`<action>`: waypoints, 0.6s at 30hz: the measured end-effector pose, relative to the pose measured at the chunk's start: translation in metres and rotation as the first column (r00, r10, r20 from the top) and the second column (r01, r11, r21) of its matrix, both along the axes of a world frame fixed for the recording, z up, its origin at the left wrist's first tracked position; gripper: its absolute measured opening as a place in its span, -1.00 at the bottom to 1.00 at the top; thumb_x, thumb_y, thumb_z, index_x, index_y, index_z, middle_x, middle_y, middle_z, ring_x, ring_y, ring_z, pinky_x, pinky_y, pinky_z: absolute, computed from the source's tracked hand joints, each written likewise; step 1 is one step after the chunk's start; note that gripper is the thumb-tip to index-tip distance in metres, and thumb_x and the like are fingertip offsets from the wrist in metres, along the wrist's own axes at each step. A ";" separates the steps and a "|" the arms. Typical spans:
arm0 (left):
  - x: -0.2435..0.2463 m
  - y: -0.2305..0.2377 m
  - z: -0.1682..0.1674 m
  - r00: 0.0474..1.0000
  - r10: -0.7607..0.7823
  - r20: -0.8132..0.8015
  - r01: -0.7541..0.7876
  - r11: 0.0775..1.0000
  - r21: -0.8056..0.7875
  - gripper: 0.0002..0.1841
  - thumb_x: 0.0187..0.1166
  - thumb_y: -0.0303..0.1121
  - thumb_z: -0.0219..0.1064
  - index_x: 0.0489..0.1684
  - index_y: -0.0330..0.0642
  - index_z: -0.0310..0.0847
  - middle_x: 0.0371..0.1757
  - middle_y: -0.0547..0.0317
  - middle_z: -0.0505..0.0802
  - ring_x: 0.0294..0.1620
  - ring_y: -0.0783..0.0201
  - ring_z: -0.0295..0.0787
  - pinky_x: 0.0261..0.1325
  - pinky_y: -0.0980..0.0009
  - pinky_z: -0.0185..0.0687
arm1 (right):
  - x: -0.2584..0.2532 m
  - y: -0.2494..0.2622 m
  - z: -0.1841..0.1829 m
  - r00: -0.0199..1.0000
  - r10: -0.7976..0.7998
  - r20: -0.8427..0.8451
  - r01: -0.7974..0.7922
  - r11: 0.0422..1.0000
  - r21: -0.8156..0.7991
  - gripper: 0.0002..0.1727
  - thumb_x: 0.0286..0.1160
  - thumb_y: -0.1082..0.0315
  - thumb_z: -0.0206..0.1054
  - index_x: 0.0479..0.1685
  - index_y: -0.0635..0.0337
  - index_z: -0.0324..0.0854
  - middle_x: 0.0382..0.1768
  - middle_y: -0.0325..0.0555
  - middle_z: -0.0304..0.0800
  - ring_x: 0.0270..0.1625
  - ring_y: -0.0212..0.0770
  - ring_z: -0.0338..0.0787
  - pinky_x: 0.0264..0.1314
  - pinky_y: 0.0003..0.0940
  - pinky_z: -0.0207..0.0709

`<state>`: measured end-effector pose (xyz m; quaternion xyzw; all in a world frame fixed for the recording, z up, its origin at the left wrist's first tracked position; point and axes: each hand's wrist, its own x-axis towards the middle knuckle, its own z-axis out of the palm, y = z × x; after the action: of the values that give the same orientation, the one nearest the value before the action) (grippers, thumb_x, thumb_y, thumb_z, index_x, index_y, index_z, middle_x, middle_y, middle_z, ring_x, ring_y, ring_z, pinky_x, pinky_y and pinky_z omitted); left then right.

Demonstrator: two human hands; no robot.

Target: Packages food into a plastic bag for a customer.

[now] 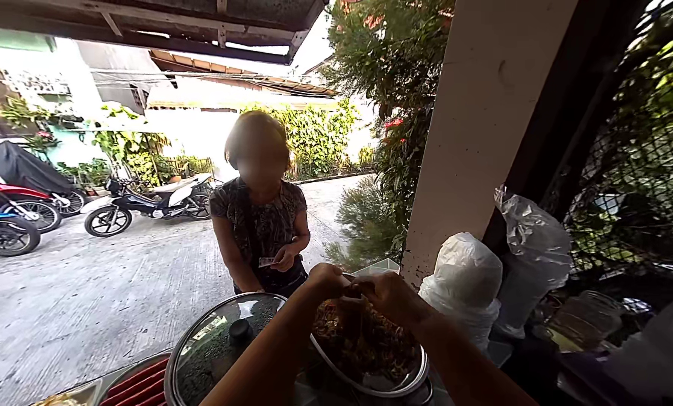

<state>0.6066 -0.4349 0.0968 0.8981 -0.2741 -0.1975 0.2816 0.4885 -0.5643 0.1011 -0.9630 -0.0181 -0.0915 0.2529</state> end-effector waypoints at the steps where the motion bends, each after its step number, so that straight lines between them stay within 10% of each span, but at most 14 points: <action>1: 0.002 0.000 -0.002 1.000 0.027 0.008 -0.027 0.999 0.021 -0.50 0.37 -0.55 0.47 0.38 -0.30 0.66 0.25 -0.27 0.78 0.30 -0.14 0.70 0.37 -0.13 0.54 | -0.004 -0.003 0.001 0.998 0.049 0.049 -0.049 0.999 -0.013 -0.67 0.82 0.32 0.14 0.21 0.31 0.77 0.02 0.17 0.87 0.08 0.03 0.85 0.34 -0.09 0.60; 6: 0.002 -0.001 -0.005 0.993 0.114 -0.018 -0.112 0.988 0.104 -0.51 0.40 -0.50 0.48 0.39 -0.26 0.67 0.28 -0.23 0.77 0.32 -0.09 0.69 0.37 -0.09 0.53 | -0.033 -0.024 -0.003 0.930 0.041 0.366 -0.040 0.999 -0.010 -0.76 0.71 0.38 0.25 -0.01 0.27 0.84 -0.19 0.04 0.90 -0.21 -0.11 0.89 0.02 -0.15 0.77; 11: 0.000 -0.006 -0.003 0.976 0.160 -0.147 -0.177 0.978 -0.111 -0.44 0.33 -0.62 0.48 0.42 -0.31 0.60 0.23 -0.26 0.77 0.21 -0.05 0.73 0.29 0.01 0.62 | -0.063 -0.051 -0.039 0.999 0.019 0.051 -0.015 0.997 -0.070 -0.67 0.77 0.33 0.17 0.13 0.33 0.80 -0.02 0.23 0.89 0.09 0.14 0.88 0.33 0.04 0.63; 18: 0.003 -0.009 0.012 0.982 0.136 -0.131 -0.152 0.980 -0.126 -0.49 0.35 -0.58 0.47 0.38 -0.29 0.65 0.25 -0.27 0.77 0.28 -0.11 0.69 0.33 -0.12 0.54 | -0.085 -0.072 -0.052 0.997 0.050 0.055 -0.054 0.995 0.081 -0.65 0.74 0.26 0.15 0.06 0.30 0.81 -0.17 0.09 0.90 -0.19 -0.10 0.89 0.06 -0.14 0.75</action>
<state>0.6091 -0.4442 0.1088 0.8807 -0.2034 -0.2120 0.3715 0.4034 -0.6367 0.0487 -0.9481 -0.0459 -0.1108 0.2943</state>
